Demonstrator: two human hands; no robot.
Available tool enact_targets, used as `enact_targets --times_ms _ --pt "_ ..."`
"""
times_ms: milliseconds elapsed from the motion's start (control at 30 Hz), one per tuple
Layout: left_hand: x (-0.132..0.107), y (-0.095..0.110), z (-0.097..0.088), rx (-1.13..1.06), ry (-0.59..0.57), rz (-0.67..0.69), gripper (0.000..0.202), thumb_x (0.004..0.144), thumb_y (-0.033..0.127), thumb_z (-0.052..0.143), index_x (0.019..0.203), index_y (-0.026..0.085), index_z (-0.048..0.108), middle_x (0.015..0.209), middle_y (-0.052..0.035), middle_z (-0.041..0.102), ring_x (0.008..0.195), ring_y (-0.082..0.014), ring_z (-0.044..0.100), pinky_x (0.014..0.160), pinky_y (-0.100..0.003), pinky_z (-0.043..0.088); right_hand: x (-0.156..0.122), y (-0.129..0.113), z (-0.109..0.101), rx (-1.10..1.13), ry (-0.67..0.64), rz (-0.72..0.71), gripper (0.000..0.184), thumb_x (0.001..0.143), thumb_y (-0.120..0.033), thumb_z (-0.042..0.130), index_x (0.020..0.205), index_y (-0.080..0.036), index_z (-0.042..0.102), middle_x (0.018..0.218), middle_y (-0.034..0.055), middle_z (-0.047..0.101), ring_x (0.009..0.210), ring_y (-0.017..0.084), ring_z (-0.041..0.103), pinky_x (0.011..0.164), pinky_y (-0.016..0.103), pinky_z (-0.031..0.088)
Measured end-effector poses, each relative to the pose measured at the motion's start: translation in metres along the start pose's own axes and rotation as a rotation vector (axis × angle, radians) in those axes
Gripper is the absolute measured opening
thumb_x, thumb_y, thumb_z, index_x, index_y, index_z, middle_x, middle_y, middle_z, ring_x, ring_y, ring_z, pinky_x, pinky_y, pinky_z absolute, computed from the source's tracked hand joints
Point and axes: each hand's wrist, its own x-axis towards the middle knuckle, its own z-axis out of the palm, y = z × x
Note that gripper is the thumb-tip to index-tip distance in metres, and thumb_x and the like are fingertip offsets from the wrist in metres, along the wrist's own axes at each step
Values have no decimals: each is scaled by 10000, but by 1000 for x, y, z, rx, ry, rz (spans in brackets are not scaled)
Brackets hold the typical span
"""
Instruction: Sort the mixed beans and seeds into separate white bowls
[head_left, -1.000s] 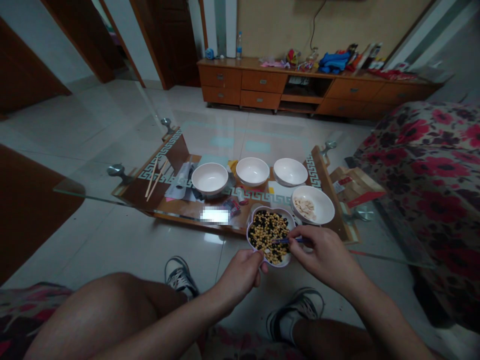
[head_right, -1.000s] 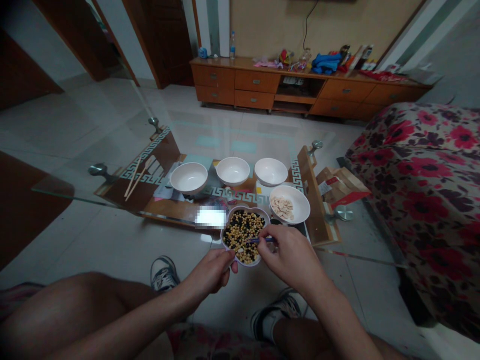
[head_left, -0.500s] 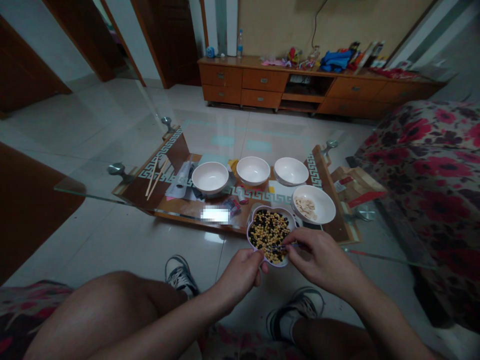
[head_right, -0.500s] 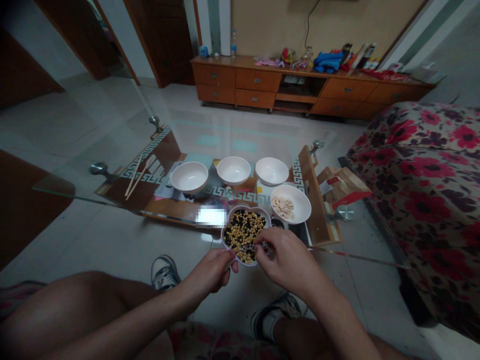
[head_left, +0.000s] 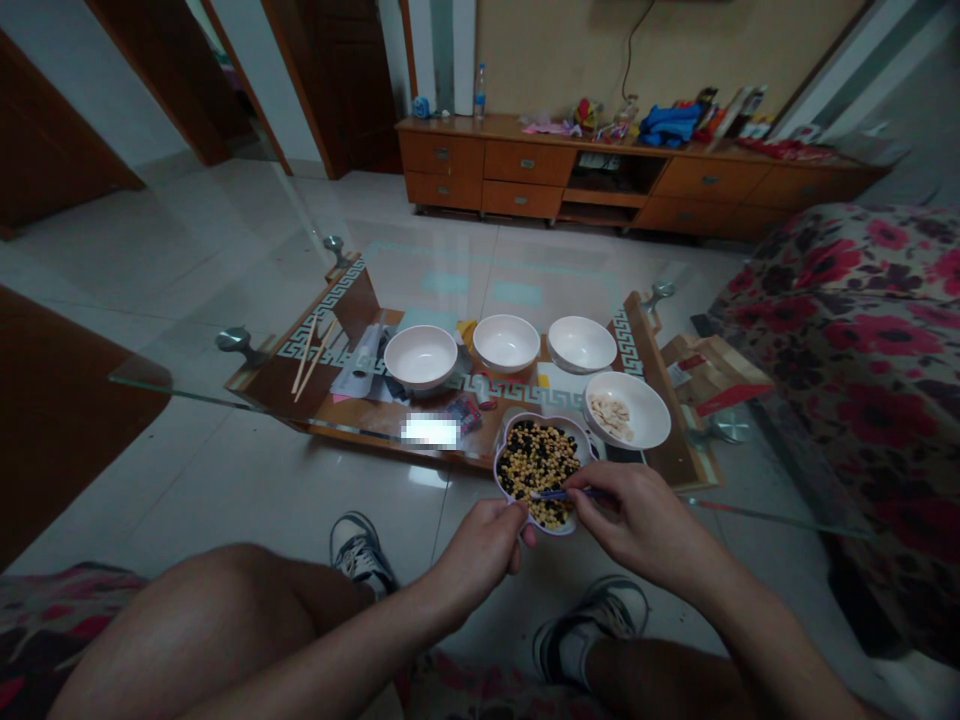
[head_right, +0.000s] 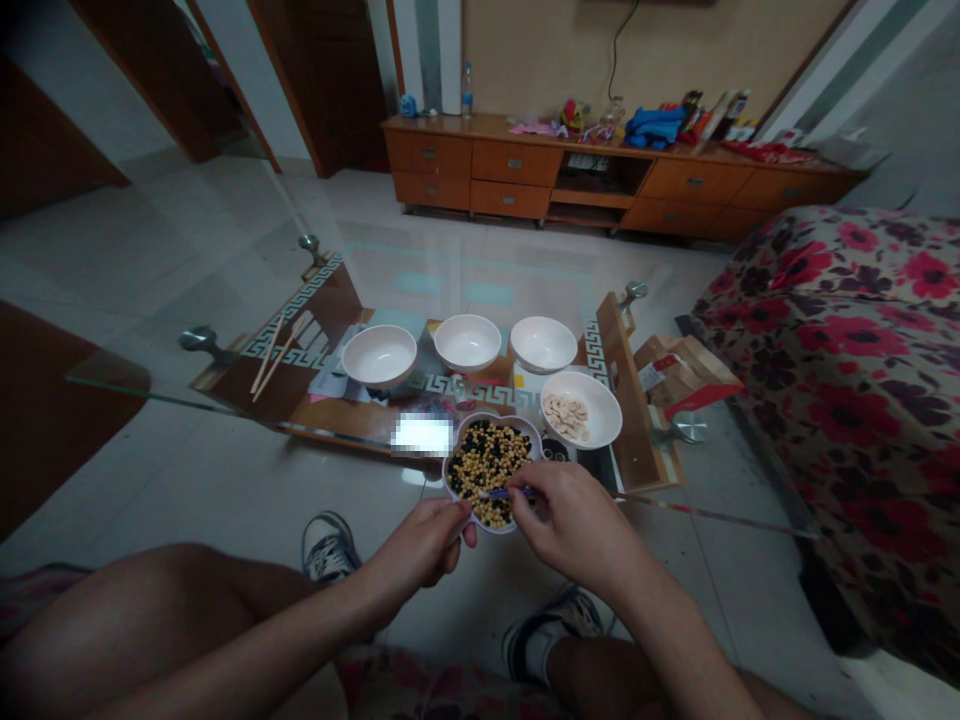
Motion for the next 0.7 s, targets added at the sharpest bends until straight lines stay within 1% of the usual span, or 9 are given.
enact_targets --times_ms 233,433,600,700 --pt "0 2 1 6 3 3 391 947 398 337 695 183 543 397 64 388 358 -81 264 481 -226 258 0 0 1 -21 -8 -13 252 889 -234 480 840 -207 726 679 7 682 603 122 584 569 244 362" --pt "-3 5 1 8 1 -27 392 951 405 329 704 185 539 394 67 384 358 -85 260 467 -226 237 -1 2 0 -18 -30 10 251 909 -259 481 838 -203 715 692 13 679 622 131 586 580 254 348" --pt "-6 8 0 0 7 -29 388 957 390 330 702 184 539 392 68 385 361 -83 259 477 -225 245 -1 0 0 -7 -3 19 261 928 -280 472 817 -204 695 677 16 664 608 137 574 572 258 346" --pt "-9 11 -1 6 8 -25 394 961 374 326 685 183 533 391 66 383 364 -83 269 485 -226 249 -1 -1 0 4 20 8 257 932 -289 475 848 -208 704 698 17 676 609 139 581 569 257 357"
